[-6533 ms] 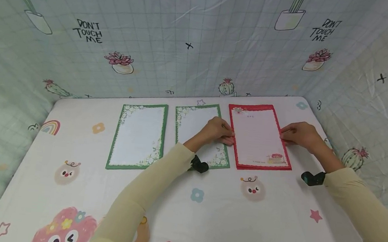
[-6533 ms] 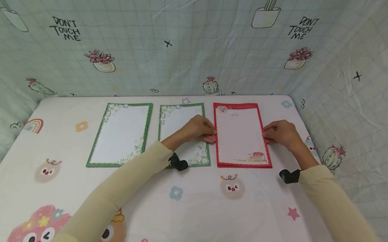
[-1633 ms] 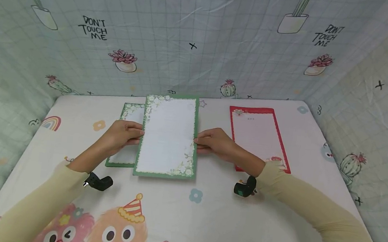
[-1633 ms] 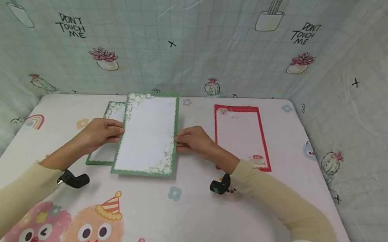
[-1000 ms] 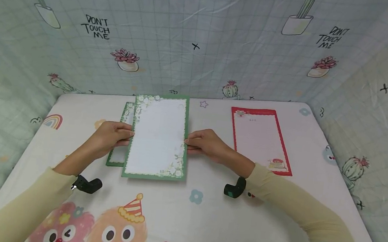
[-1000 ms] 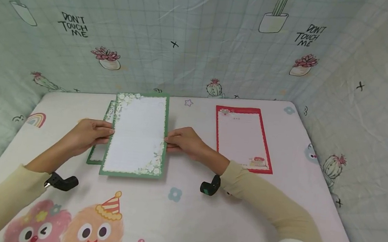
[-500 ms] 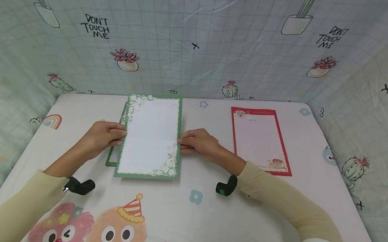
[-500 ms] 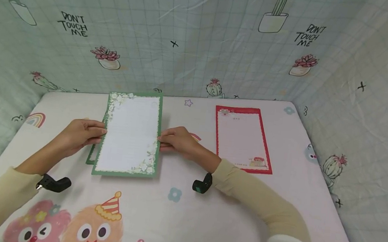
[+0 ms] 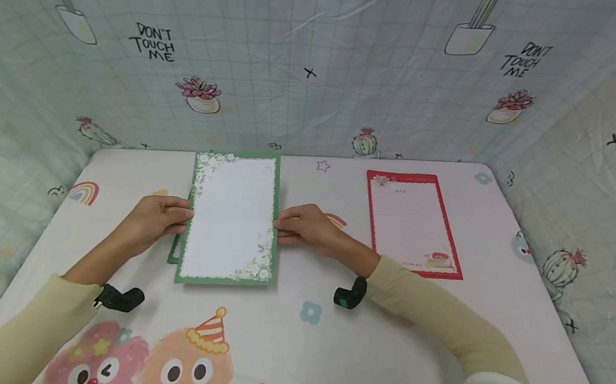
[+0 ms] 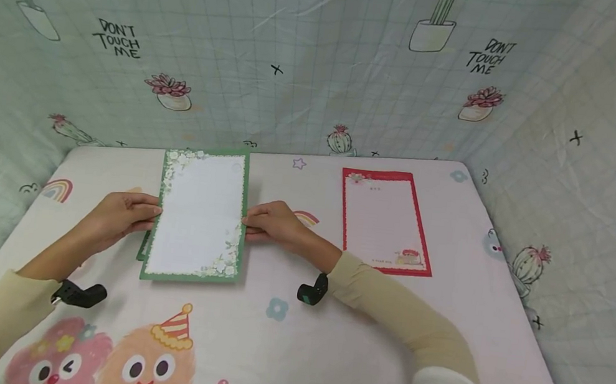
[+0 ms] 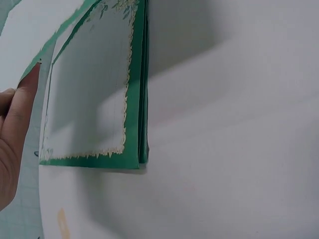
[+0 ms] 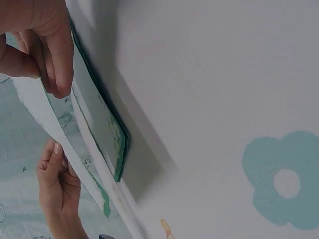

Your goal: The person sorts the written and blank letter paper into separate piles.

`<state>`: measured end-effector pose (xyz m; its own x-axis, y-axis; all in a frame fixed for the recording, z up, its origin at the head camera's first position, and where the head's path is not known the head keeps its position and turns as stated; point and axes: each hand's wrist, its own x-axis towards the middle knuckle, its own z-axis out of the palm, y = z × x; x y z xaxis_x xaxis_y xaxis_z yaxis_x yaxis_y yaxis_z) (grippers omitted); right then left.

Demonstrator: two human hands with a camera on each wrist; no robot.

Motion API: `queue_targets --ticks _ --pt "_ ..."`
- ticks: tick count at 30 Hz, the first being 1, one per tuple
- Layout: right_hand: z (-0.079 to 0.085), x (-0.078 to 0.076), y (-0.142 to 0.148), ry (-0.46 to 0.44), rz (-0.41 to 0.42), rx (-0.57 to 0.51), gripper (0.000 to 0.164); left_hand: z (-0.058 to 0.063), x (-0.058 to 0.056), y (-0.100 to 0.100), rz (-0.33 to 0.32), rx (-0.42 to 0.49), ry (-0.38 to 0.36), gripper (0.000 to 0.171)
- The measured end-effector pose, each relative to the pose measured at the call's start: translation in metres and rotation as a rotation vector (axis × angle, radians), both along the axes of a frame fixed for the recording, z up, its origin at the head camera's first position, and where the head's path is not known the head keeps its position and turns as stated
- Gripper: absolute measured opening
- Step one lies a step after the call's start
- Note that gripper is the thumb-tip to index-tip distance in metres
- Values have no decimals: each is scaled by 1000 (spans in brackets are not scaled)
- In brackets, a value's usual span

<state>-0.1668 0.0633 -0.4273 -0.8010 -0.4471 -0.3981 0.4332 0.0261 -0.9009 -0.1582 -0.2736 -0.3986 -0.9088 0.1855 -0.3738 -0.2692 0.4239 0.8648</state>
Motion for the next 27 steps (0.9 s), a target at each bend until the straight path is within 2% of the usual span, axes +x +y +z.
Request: queue_targets --ticks 11,17,27 --pt "-6 -8 -12 -7 -29 -46 29 -5 -3 -11 37 35 -14 52" --pt "-10 -10 -22 -16 -59 -90 31 -8 -3 -19 45 7 -22 50" --pt "-20 -12 -31 -11 -90 -164 32 -14 -14 -29 112 27 -24 54"
